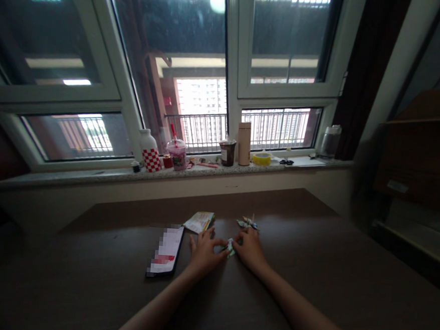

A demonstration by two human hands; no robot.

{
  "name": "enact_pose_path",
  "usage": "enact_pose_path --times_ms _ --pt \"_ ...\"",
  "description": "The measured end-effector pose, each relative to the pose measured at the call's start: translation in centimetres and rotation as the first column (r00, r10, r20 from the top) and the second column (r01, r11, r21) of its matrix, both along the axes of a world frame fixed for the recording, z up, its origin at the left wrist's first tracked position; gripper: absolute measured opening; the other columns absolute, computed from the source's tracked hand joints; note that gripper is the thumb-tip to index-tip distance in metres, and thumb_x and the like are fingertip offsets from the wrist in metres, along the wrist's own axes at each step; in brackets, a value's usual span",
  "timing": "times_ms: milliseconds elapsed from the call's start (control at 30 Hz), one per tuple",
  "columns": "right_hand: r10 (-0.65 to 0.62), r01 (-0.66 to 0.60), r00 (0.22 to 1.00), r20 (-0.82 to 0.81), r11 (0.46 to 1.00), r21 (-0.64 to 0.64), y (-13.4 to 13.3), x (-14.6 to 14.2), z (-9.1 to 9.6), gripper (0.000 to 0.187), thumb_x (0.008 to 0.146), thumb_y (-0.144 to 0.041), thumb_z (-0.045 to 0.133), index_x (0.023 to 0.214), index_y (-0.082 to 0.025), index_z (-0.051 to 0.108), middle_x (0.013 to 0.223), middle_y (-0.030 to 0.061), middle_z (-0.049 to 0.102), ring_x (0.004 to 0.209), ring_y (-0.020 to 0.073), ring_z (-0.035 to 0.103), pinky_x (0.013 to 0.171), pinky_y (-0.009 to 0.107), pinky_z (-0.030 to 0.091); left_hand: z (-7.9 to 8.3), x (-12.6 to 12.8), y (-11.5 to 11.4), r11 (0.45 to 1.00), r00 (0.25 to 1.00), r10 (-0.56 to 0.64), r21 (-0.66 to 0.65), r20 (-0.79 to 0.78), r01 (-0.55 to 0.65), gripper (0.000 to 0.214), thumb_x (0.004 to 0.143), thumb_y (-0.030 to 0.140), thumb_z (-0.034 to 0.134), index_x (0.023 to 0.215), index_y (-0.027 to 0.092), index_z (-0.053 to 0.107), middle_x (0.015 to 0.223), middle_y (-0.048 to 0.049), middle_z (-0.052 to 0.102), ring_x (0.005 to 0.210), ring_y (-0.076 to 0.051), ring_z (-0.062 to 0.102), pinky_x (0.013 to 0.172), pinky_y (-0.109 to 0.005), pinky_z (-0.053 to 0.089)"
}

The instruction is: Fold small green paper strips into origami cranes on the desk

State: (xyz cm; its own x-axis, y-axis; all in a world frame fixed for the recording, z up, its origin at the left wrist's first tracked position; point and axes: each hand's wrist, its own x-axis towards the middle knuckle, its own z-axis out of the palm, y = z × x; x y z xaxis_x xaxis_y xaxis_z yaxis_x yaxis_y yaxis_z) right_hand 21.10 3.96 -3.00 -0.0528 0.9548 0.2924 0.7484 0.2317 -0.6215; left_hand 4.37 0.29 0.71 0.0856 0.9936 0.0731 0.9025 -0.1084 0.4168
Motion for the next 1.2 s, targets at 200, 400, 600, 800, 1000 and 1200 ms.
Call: enact_pose_path --times_ms 200,400,600,800,1000,1200 --pt "-0.011 0.011 1.000 0.005 1.000 0.010 -0.10 -0.14 -0.20 0.008 0.079 -0.025 0.066 0.075 -0.019 0.069 0.105 0.0087 0.061 0.110 0.0254 0.051 0.100 0.040 0.039 -0.03 -0.01 0.21 1.000 1.000 0.003 0.002 0.020 -0.003 0.029 0.074 0.052 0.068 0.100 0.041 0.074 0.150 -0.0028 0.042 0.144 -0.031 0.026 0.114 -0.066 0.001" --pt "-0.009 0.007 0.999 0.045 0.999 0.045 0.16 -0.20 -0.55 0.011 0.082 -0.027 0.063 0.082 -0.019 0.070 0.107 0.0098 0.062 0.112 0.0257 0.052 0.100 0.040 0.040 -0.23 0.19 0.13 0.997 1.000 0.018 0.080 0.001 -0.018 0.029 0.077 0.054 0.064 0.100 0.039 0.074 0.149 -0.0040 0.044 0.143 -0.031 0.027 0.114 -0.067 0.001" --pt "-0.039 0.034 0.995 0.092 0.998 0.051 0.59 -0.47 -0.31 0.015 0.083 -0.031 0.062 0.085 -0.020 0.071 0.109 0.0095 0.062 0.110 0.0259 0.052 0.098 0.041 0.041 -0.27 0.34 0.17 0.996 0.999 0.035 0.087 -0.035 -0.032 0.030 0.080 0.056 0.060 0.103 0.039 0.072 0.147 -0.0036 0.046 0.143 -0.031 0.027 0.114 -0.067 0.001" --pt "-0.039 0.036 0.994 0.098 0.999 0.032 0.42 -0.65 0.09 0.014 0.083 -0.030 0.062 0.082 -0.019 0.071 0.110 0.0095 0.063 0.111 0.0267 0.052 0.099 0.040 0.040 -0.35 0.29 0.47 0.996 0.999 0.026 0.083 -0.035 -0.023 0.028 0.079 0.053 0.063 0.101 0.039 0.072 0.147 -0.0036 0.045 0.142 -0.031 0.028 0.113 -0.069 0.002" --pt "-0.055 0.051 0.993 0.107 0.998 0.033 0.54 -0.68 -0.15 0.013 0.082 -0.030 0.061 0.082 -0.020 0.069 0.112 0.0100 0.062 0.113 0.0279 0.051 0.098 0.042 0.040 -0.26 0.39 0.31 0.995 0.999 0.013 0.102 -0.040 -0.009 0.026 0.080 0.051 0.062 0.100 0.037 0.072 0.148 -0.0030 0.045 0.141 -0.032 0.028 0.112 -0.069 0.001" --pt "-0.080 0.078 0.992 0.096 0.997 0.022 0.70 -0.58 -0.38 0.015 0.081 -0.031 0.063 0.091 -0.020 0.067 0.110 0.0101 0.060 0.112 0.0281 0.051 0.097 0.039 0.040 -0.50 0.49 0.08 0.988 1.000 -0.004 0.154 -0.010 0.005 0.027 0.081 0.048 0.064 0.106 0.041 0.072 0.149 -0.0017 0.044 0.142 -0.033 0.027 0.112 -0.070 0.000"
